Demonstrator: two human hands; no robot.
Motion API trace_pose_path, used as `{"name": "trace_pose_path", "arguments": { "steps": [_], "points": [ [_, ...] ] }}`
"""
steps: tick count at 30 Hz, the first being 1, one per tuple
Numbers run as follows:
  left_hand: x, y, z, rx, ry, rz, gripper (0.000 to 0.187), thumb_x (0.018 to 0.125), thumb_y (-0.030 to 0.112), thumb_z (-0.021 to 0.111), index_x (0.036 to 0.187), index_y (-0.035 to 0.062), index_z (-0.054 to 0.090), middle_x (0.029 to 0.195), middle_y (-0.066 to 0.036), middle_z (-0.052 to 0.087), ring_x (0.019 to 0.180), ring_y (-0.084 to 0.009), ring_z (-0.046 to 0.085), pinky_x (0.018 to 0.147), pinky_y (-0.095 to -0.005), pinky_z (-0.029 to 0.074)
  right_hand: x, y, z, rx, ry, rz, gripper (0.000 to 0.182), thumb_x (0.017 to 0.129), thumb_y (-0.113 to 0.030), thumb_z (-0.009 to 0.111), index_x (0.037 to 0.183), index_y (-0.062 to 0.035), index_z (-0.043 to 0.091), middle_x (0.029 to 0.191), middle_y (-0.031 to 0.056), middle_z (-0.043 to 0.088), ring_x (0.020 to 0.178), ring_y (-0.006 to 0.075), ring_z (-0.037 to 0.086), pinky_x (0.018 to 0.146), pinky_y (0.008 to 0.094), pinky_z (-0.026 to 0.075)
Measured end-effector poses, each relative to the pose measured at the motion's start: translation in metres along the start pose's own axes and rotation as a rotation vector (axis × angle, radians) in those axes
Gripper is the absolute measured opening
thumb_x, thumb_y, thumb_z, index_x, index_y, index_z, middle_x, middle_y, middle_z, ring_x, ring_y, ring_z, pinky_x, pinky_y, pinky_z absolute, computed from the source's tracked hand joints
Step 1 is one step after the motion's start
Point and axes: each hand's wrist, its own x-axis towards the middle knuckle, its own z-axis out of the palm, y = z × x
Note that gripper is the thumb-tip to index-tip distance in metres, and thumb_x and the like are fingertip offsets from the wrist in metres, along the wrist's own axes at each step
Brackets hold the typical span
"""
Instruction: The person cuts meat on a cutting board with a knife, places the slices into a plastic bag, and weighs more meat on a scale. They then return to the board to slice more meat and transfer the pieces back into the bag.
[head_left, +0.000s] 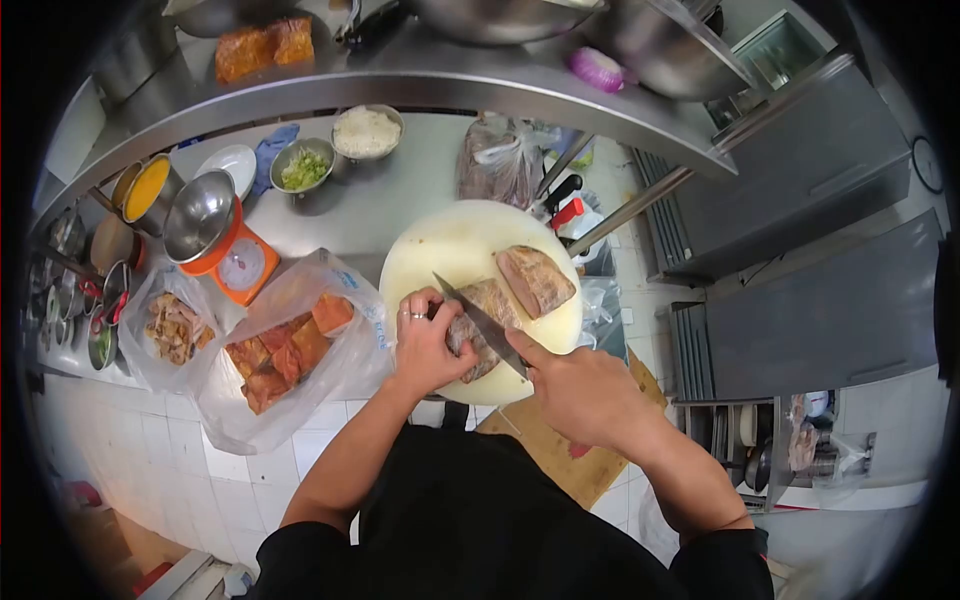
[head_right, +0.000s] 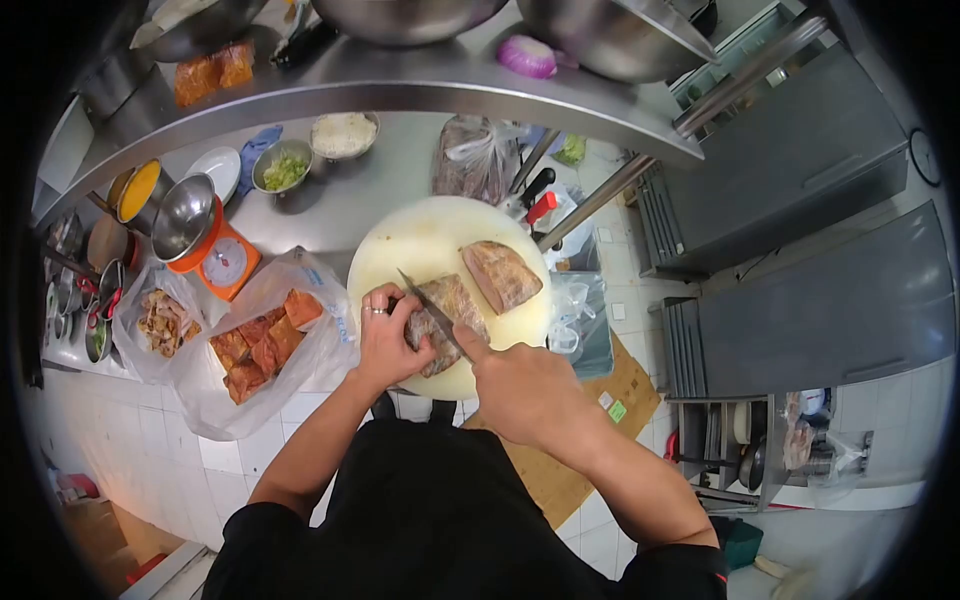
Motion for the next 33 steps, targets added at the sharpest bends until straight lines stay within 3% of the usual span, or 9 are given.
{"name": "trace_pose_path", "arguments": {
  "steps": [5,9,12,14,18,22,25,28,33],
  "points": [
    [0.001,-0.002,0.005,-0.030,0.036,0.008,0.054,0.065,0.022,0.081,0.116,0.0089,0.070,0.121,-0.019,0.053,0.118,-0.0416,0.052,0.104,-0.0543,0.047,0.047,0.025,0.102,0.035,0.235,-0.045,0.067,0.103,-0.014,0.061,0.168,-0.0125,0.045,0.078,0.0241,0.075,0.073,0.0469,0.077,0.069,0.0586,0.061],
    [-0.001,0.003,0.003,-0.007,0.019,0.010,0.054,0.065,0.022,0.080,0.116,0.0085,0.069,0.121,-0.019,0.053,0.117,-0.0416,0.051,0.103,-0.0546,0.046,0.010,0.025,0.067,0.035,0.203,-0.089,0.070,0.102,-0.015,0.064,0.169,-0.0140,0.044,0.068,0.0222,0.072,0.064,0.0441,0.075,0.063,0.0570,0.060],
    [-0.001,0.004,0.006,-0.012,0.035,0.012,0.054,0.065,0.022,0.080,0.116,0.0082,0.069,0.120,-0.019,0.053,0.117,-0.0415,0.051,0.103,-0.0552,0.047,0.000,0.033,0.086,0.129,0.212,-0.052,0.069,0.107,-0.021,0.063,0.172,-0.0219,0.040,0.066,0.0234,0.069,0.061,0.0472,0.070,0.061,0.0618,0.056],
    [0.000,0.003,0.005,-0.012,0.033,0.019,0.054,0.065,0.021,0.079,0.117,0.0081,0.069,0.120,-0.019,0.053,0.117,-0.0415,0.051,0.103,-0.0553,0.047,0.027,0.046,0.137,0.123,0.299,-0.068,0.071,0.106,-0.019,0.064,0.172,-0.0223,0.039,0.064,0.0223,0.068,0.060,0.0469,0.070,0.061,0.0612,0.056],
    [-0.002,0.007,0.002,-0.006,0.001,0.023,0.053,0.067,0.017,0.077,0.118,0.0055,0.065,0.121,-0.021,0.051,0.117,-0.0422,0.050,0.104,-0.0540,0.044,0.006,0.054,0.124,0.186,0.350,-0.147,0.072,0.106,-0.017,0.062,0.174,-0.0191,0.038,0.063,0.0203,0.069,0.054,0.0448,0.069,0.054,0.0598,0.056],
    [-0.002,0.007,0.007,0.014,0.010,0.039,0.054,0.068,0.017,0.077,0.118,0.0055,0.065,0.121,-0.021,0.051,0.117,-0.0421,0.050,0.104,-0.0539,0.044,-0.029,0.066,0.137,0.183,0.250,-0.061,0.069,0.107,-0.018,0.061,0.172,-0.0257,0.040,0.063,0.0203,0.068,0.055,0.0451,0.069,0.054,0.0603,0.056],
    [-0.001,0.005,0.005,0.028,0.009,0.045,0.054,0.069,0.016,0.077,0.120,0.0055,0.064,0.123,-0.022,0.052,0.117,-0.0423,0.050,0.105,-0.0539,0.044,0.030,0.075,0.171,0.143,0.379,-0.046,0.069,0.108,-0.021,0.062,0.172,-0.0312,0.039,0.065,0.0217,0.069,0.061,0.0457,0.072,0.060,0.0609,0.058],
    [-0.002,0.010,0.005,0.042,0.004,0.040,0.053,0.071,0.015,0.075,0.122,0.0052,0.064,0.125,-0.023,0.053,0.119,-0.0432,0.051,0.106,-0.0540,0.043,0.070,0.080,0.153,0.312,0.566,-0.124,0.070,0.109,-0.026,0.062,0.173,-0.0347,0.036,0.069,0.0211,0.072,0.065,0.0463,0.073,0.065,0.0623,0.058],
    [-0.009,0.025,0.007,0.105,0.047,-0.084,0.051,0.074,0.013,0.074,0.124,0.0050,0.065,0.131,-0.024,0.053,0.123,-0.0429,0.051,0.109,-0.0538,0.043,0.031,0.127,0.145,0.232,0.447,-0.171,0.069,0.110,-0.031,0.062,0.173,-0.0383,0.034,0.073,0.0191,0.074,0.066,0.0468,0.073,0.065,0.0619,0.059]
  ]
}}
